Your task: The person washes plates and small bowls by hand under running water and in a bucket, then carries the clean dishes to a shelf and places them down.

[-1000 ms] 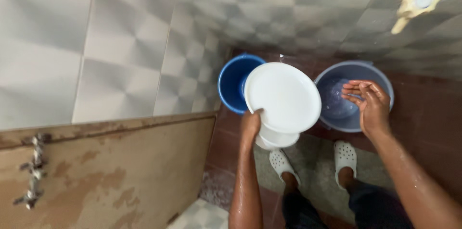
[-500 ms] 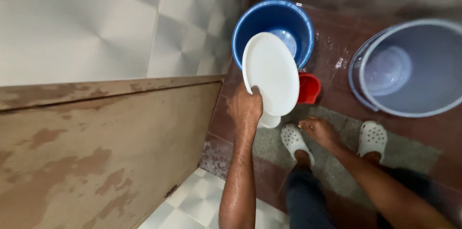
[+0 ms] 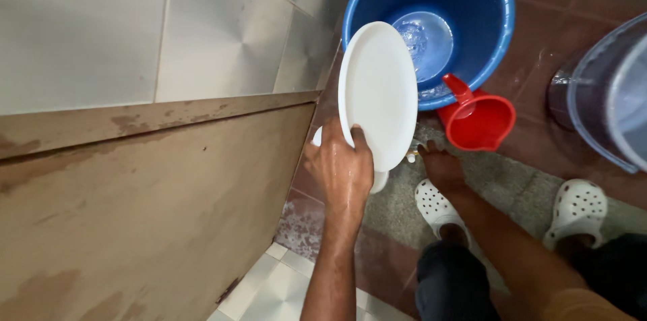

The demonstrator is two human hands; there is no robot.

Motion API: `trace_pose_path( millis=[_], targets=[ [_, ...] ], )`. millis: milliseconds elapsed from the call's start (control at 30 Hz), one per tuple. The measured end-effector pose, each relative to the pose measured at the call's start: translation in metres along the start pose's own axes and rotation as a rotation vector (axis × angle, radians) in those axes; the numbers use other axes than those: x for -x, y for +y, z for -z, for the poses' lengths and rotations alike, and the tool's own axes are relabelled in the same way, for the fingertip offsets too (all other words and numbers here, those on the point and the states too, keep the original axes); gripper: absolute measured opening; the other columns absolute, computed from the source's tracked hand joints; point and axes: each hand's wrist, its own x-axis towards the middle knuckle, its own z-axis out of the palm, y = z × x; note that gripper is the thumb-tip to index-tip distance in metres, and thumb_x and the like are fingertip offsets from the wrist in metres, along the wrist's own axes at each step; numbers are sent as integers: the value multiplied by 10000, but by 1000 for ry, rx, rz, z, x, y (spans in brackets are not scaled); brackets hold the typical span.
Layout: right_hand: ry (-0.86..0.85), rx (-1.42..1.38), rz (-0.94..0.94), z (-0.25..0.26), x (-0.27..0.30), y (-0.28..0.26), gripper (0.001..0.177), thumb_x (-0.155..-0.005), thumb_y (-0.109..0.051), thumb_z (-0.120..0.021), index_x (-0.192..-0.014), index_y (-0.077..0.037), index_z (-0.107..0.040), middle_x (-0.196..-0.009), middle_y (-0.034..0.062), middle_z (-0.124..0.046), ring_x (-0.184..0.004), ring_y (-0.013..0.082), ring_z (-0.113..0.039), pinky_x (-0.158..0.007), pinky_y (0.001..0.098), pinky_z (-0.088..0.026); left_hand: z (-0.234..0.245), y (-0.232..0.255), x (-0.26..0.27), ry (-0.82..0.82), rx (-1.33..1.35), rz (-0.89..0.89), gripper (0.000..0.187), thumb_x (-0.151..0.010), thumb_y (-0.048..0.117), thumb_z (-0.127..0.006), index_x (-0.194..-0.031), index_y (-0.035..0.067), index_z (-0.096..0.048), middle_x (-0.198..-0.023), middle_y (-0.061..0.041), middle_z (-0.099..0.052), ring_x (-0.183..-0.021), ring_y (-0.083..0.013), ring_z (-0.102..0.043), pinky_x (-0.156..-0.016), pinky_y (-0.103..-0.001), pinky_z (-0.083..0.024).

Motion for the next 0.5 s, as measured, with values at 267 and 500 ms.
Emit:
trace_pose_path(
  millis=[267, 500],
  targets=[
    [-20, 193, 248, -68, -19, 35, 118, -875, -109, -585, -972, -74, -642, -971, 117, -679, -731, 292, -747, -575, 440, -609, 21, -14, 9, 123, -17, -91, 402, -925, 223, -609, -1283, 44, -640, -1320, -134, -666, -1087, -448, -588, -970, -586, -414],
    [47, 43, 175, -50, -12, 18, 157, -851, -109, -591, -993, -72, -646, -951, 156, -674, -636, 307, -737, -496, 450, -588, 16, -15, 22, 169, -83, -119, 422, -916, 220, -620, -1309, 65, -631, -1380, -105, -637, -1119, -469, -546, -965, -623, -394]
  ],
)
